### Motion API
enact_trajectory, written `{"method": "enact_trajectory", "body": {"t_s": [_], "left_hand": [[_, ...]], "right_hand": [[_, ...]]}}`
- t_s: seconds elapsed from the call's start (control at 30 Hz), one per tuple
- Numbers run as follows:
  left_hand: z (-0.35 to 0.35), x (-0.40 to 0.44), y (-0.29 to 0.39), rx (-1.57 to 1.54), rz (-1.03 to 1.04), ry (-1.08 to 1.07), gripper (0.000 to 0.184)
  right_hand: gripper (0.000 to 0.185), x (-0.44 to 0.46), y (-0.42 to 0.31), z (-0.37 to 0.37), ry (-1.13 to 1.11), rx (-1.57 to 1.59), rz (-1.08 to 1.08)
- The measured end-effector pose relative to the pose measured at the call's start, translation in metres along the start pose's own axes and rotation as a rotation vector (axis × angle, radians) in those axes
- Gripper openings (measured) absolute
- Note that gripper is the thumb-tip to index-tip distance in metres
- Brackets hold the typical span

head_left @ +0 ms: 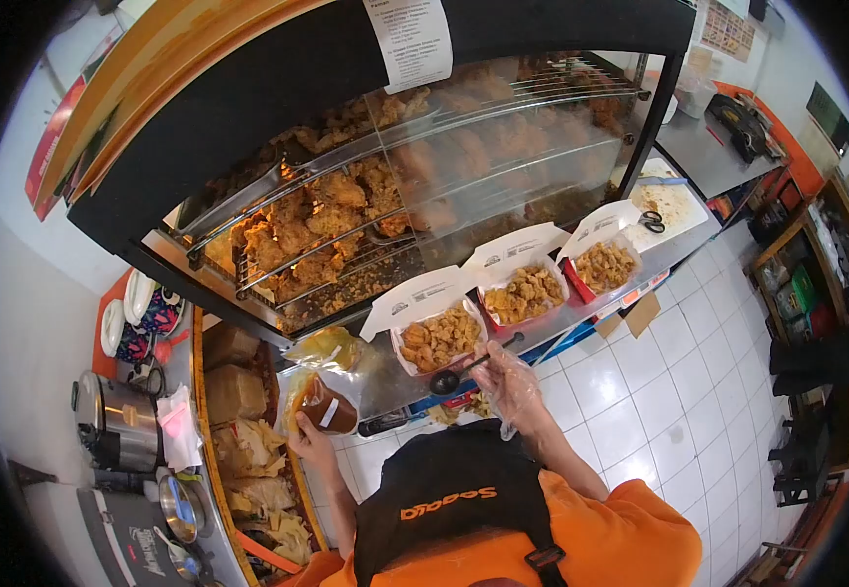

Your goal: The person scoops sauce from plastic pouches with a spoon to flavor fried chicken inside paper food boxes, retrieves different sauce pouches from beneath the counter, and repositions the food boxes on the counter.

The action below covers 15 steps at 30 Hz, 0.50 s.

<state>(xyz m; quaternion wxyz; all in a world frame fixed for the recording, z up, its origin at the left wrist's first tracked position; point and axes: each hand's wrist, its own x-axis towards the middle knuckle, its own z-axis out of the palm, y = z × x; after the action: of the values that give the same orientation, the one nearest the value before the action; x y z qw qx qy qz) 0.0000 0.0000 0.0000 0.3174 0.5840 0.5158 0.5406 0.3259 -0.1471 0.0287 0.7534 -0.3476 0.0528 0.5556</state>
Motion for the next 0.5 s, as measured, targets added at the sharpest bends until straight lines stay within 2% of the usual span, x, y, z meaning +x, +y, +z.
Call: {"method": "enact_trajectory", "body": {"t_s": [0.07,0.3,0.4,0.5], "left_hand": [[-0.009,0.003,-0.003,-0.003,-0.027,-0.063,0.04],[-0.001,0.0,0.018,-0.167,-0.041,0.022,0.04],[0.001,-0.002,0.02,-0.315,-0.107,0.096,0.041],[0.002,0.001,0.015,-0.389,-0.058,0.174,0.041]], "right_hand": [[0.022,0.005,0.003,0.006,0.041,0.03,-0.045],[0.018,0.027,0.004,0.003,-0.138,0.141,-0.06],[0.014,0.023,0.004,0.013,-0.031,0.177,-0.053],[0.019,0.023,0.003,0.021,0.024,0.186,-0.052]]}}
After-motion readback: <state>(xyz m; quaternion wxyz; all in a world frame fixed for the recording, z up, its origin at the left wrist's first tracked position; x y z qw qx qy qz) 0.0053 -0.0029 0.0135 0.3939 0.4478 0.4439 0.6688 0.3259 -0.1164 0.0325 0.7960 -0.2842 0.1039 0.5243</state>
